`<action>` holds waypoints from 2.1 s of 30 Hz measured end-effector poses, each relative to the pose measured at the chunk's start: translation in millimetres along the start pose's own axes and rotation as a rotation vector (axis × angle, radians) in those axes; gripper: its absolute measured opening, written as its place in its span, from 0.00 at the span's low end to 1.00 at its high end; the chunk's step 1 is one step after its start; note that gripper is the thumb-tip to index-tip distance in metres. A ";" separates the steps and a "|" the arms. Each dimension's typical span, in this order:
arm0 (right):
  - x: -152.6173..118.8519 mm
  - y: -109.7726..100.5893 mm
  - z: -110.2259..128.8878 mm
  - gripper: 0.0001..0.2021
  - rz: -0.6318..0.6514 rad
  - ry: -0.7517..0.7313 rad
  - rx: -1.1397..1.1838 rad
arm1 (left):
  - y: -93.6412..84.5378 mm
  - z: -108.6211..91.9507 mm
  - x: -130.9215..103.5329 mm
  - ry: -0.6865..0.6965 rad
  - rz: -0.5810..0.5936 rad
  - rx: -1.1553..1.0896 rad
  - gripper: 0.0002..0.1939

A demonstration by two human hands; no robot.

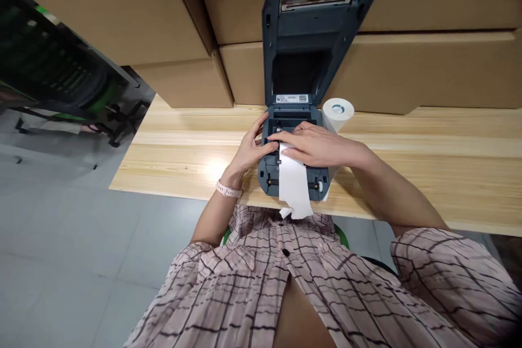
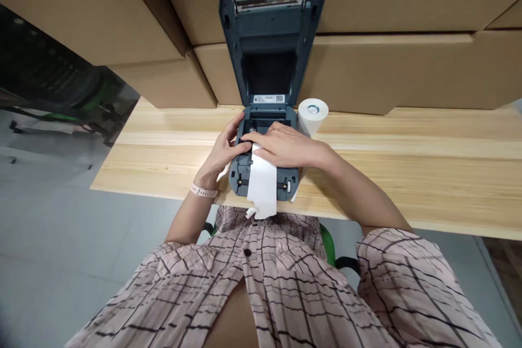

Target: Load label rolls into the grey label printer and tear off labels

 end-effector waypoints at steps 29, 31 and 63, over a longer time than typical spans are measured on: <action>-147.7 -2.8 -141.4 0.44 -0.231 0.636 0.937 | -10.8 -2.1 -0.9 0.043 0.083 -0.064 0.52; -141.7 -11.9 -144.9 0.47 -0.250 0.626 0.882 | -10.2 -1.8 -1.8 0.050 0.089 -0.054 0.52; 41.9 -51.5 -9.6 0.28 0.350 0.240 -0.114 | -4.3 -3.5 -5.3 0.108 0.196 0.065 0.50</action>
Point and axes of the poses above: each hand's wrist, its own x-axis towards the middle knuckle, its own y-axis out of the palm, z = x × y, the point moved 2 cm from there along x, towards the middle knuckle, and after that the axes turned 11 degrees about y, right-handed, at the moved point
